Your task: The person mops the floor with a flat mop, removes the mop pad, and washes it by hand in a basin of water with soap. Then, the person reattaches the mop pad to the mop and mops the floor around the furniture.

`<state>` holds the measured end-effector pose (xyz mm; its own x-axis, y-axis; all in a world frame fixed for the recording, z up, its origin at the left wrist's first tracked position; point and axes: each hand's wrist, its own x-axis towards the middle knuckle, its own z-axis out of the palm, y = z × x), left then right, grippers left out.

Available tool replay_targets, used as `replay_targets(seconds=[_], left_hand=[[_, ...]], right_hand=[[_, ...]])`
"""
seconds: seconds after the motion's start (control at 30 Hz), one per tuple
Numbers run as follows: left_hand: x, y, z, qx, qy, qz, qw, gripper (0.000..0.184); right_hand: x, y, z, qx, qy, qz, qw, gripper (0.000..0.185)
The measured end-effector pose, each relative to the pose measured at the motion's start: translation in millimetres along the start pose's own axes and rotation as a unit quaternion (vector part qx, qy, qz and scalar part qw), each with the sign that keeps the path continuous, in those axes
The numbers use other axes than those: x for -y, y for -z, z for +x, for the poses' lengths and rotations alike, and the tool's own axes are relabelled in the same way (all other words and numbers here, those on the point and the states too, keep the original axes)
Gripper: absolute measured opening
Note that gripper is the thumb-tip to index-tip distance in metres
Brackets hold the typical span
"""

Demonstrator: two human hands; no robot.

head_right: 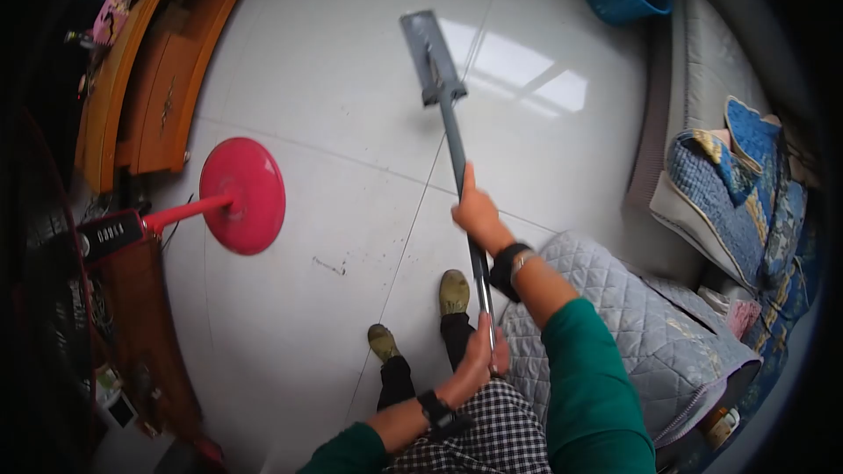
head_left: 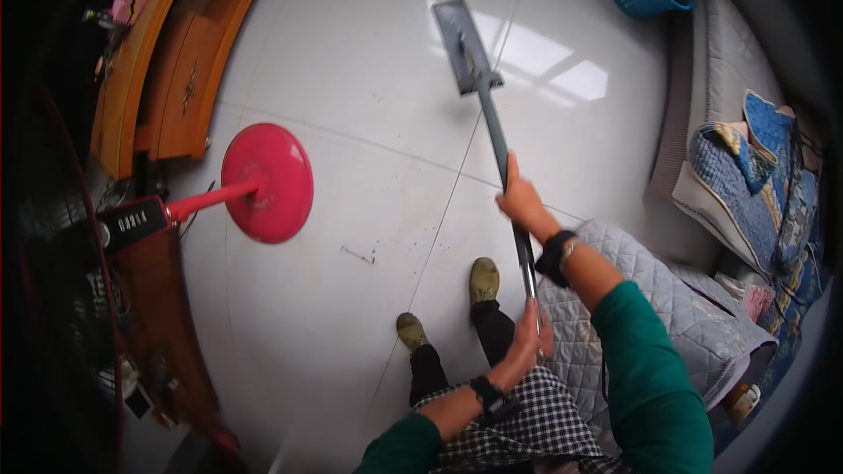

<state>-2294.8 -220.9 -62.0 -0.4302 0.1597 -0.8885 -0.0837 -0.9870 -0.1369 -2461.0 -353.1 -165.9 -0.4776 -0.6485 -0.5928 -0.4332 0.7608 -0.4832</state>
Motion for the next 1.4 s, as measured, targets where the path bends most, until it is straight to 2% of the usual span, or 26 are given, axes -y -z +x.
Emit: replay_targets(seconds=[0.1, 0.17, 0.23, 0.3, 0.43, 0.5, 0.63, 0.73, 0.8, 0.83, 0.9, 0.93, 0.97, 1.0, 1.03, 1.07, 1.1, 1.13, 1.2, 1.23, 1.3, 1.33, 1.4], left_hand=[[-56, 26, 20, -0.021, -0.097, 0.027, 0.995, 0.054], [-64, 50, 21, -0.027, -0.109, 0.013, 0.994, 0.055], [-41, 65, 14, -0.043, -0.104, -0.042, 0.993, 0.055], [-6, 74, 0, -0.054, -0.086, -0.1, 0.99, 0.055], [41, 77, -26, -0.005, -0.098, -0.201, 0.975, 0.056], [50, 68, -37, 0.015, -0.107, -0.229, 0.967, 0.056], [76, 39, -52, 0.109, -0.057, -0.309, 0.943, 0.056], [120, 24, -71, 0.088, -0.036, -0.307, 0.947, 0.055], [154, 23, -86, 0.158, 0.038, -0.316, 0.935, 0.053], [162, 19, -97, 0.162, 0.035, -0.316, 0.934, 0.053], [172, 12, -116, 0.205, 0.104, -0.159, 0.96, 0.051], [172, 15, -121, 0.206, 0.102, -0.16, 0.96, 0.051], [170, 24, -123, 0.24, 0.112, -0.033, 0.964, 0.05], [170, 34, -124, 0.27, 0.122, 0.094, 0.951, 0.05], [170, 49, -120, 0.285, 0.111, 0.146, 0.941, 0.055], [171, 63, -116, 0.28, 0.11, 0.167, 0.939, 0.055], [163, 80, -114, 0.286, 0.121, 0.117, 0.943, 0.055], [154, 96, -118, 0.285, 0.031, 0.146, 0.947, 0.047], [109, 100, -136, 0.138, 0.03, 0.158, 0.977, 0.039], [104, 106, -136, 0.135, 0.036, 0.153, 0.978, 0.039], [102, 117, -128, 0.07, -0.022, 0.151, 0.986, 0.035], [100, 119, -128, 0.068, -0.014, 0.147, 0.987, 0.035], [96, 122, -124, 0.066, -0.069, 0.153, 0.984, 0.034]], right_hand=[[39, -14, 46, 0.008, -0.009, 0.019, 1.0, 0.081], [70, -30, 46, 0.018, -0.04, 0.002, 0.999, 0.079], [85, -54, 26, 0.055, -0.041, -0.005, 0.998, 0.078], [87, -84, -6, 0.108, 0.032, -0.079, 0.991, 0.079], [106, -122, -62, 0.19, 0.077, -0.178, 0.962, 0.081], [117, -121, -76, 0.214, 0.088, -0.206, 0.951, 0.081], [107, -114, -102, 0.227, 0.128, -0.253, 0.932, 0.082], [91, -100, -141, 0.297, 0.111, -0.285, 0.904, 0.083], [77, -92, -175, 0.316, 0.099, -0.294, 0.896, 0.085], [69, -88, -189, 0.327, 0.096, -0.281, 0.897, 0.086], [65, -72, -215, 0.371, 0.107, -0.287, 0.877, 0.088], [57, -67, -225, 0.372, 0.095, -0.239, 0.892, 0.083], [48, -64, -232, 0.373, 0.095, -0.24, 0.891, 0.083], [38, -62, -239, 0.337, 0.074, -0.205, 0.916, 0.08], [27, -59, -242, 0.299, 0.051, -0.17, 0.938, 0.077], [14, -53, -235, 0.254, 0.072, -0.166, 0.95, 0.072], [9, -42, -230, 0.234, 0.094, -0.176, 0.952, 0.072], [5, -29, -225, 0.211, 0.113, -0.19, 0.952, 0.071], [-4, -4, -213, 0.16, 0.134, -0.219, 0.953, 0.069], [-8, 10, -204, 0.131, 0.136, -0.236, 0.953, 0.068], [-11, 35, -179, 0.064, 0.15, -0.241, 0.957, 0.068], [-18, 44, -160, 0.025, 0.167, -0.252, 0.953, 0.067], [-32, 62, -113, -0.04, 0.178, -0.259, 0.948, 0.067]])
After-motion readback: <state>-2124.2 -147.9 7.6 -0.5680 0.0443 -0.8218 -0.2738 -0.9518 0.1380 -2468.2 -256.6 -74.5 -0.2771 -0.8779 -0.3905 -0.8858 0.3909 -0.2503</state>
